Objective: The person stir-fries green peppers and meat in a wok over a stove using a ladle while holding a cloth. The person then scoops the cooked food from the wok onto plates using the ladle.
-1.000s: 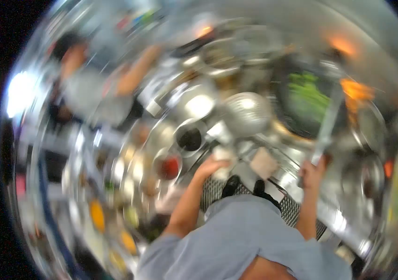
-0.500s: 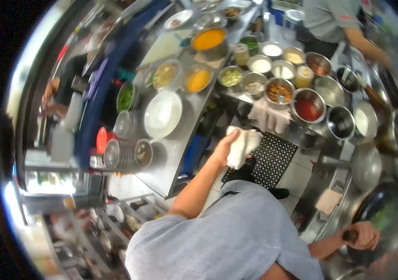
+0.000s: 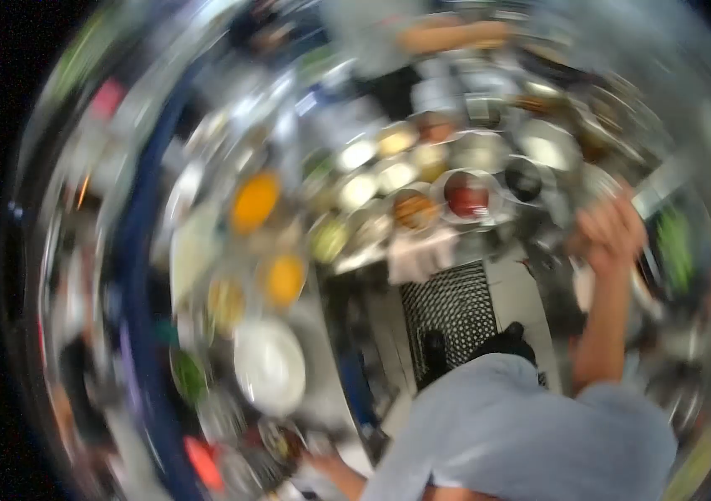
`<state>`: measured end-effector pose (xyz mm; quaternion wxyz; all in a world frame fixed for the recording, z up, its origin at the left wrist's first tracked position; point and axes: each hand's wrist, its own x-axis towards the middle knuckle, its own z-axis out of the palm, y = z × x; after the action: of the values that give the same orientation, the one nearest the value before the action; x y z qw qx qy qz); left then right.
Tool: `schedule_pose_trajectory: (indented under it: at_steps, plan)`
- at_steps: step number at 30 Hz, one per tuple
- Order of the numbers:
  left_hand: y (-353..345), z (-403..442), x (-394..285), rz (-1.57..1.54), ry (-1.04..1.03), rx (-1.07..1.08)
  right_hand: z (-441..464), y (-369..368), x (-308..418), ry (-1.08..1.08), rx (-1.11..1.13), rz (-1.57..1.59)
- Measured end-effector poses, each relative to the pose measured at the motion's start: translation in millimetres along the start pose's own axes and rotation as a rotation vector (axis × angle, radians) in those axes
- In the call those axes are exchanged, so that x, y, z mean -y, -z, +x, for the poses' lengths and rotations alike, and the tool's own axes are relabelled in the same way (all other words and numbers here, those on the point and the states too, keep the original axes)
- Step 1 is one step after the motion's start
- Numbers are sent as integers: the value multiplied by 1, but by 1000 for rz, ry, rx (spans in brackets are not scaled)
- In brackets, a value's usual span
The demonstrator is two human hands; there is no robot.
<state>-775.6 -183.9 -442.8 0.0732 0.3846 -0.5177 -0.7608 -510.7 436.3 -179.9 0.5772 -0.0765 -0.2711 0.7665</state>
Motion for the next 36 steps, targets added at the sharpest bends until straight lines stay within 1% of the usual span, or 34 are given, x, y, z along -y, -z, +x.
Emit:
schedule_pose_trajectory:
  at_steps: [1,2,3,5,6,8,9,11,12,13,15,16,18,19,21,22,23,25,26,27,29,30,31,33,34,35,36]
  plan:
    - [-5,14,-4,161,-71,-7,11,-11,15,8,19,-148]
    - [-29,17,-2,279,-100,42,30,-15,34,52,-106,-198]
    - [-48,14,1,365,-121,92,51,-11,56,97,66,-200]
    - [-87,1,8,477,-133,191,70,-16,69,294,-350,-295]
    - [-105,-10,12,511,-141,231,62,-2,81,324,-363,-294]
    - [-136,-35,20,567,-152,307,47,42,101,256,-429,-703]
    - [-151,-51,24,602,-165,346,47,58,110,281,-453,-698]
    - [-179,-85,33,651,-182,429,51,88,133,134,-562,-760]
    - [-191,-104,36,674,-195,471,64,105,147,160,-618,-850]
    - [-203,-124,41,689,-206,506,79,122,170,180,-635,-840]
    - [-221,-165,45,718,-231,575,108,159,214,28,-781,-1293]
    - [-227,-186,47,726,-238,602,127,184,235,40,-791,-1281]
    - [-237,-226,47,743,-256,647,162,230,269,-108,-855,-1455]
    - [-240,-246,47,751,-267,667,175,245,279,-104,-855,-1446]
    - [-245,-283,42,762,-278,722,199,260,296,-267,-879,-1639]
    - [-248,-302,40,762,-278,750,222,309,300,-192,-889,-1568]
    - [-252,-320,35,759,-278,784,226,310,307,-183,-893,-1558]
    - [-266,-356,32,769,-267,882,224,307,316,-211,-664,-847]
    - [-278,-372,37,772,-254,951,226,320,321,-114,-675,-400]
    - [-292,-385,45,768,-236,1038,223,321,329,-102,-683,-403]
    - [-353,-407,97,755,-191,1417,207,321,334,-147,-495,153]
    - [-377,-442,118,763,-195,1471,193,303,336,-131,-505,131]
    - [-398,-496,132,811,-120,1577,180,294,337,-115,-488,109]
    - [-437,-582,177,795,-99,1919,150,265,339,-84,-467,129]
    - [-457,-657,210,1036,-69,2008,116,241,345,-69,-485,106]
    - [-456,-693,244,971,-119,1921,98,217,342,-90,-479,85]
    - [-465,-726,278,991,-8,2051,78,201,340,-72,-506,79]
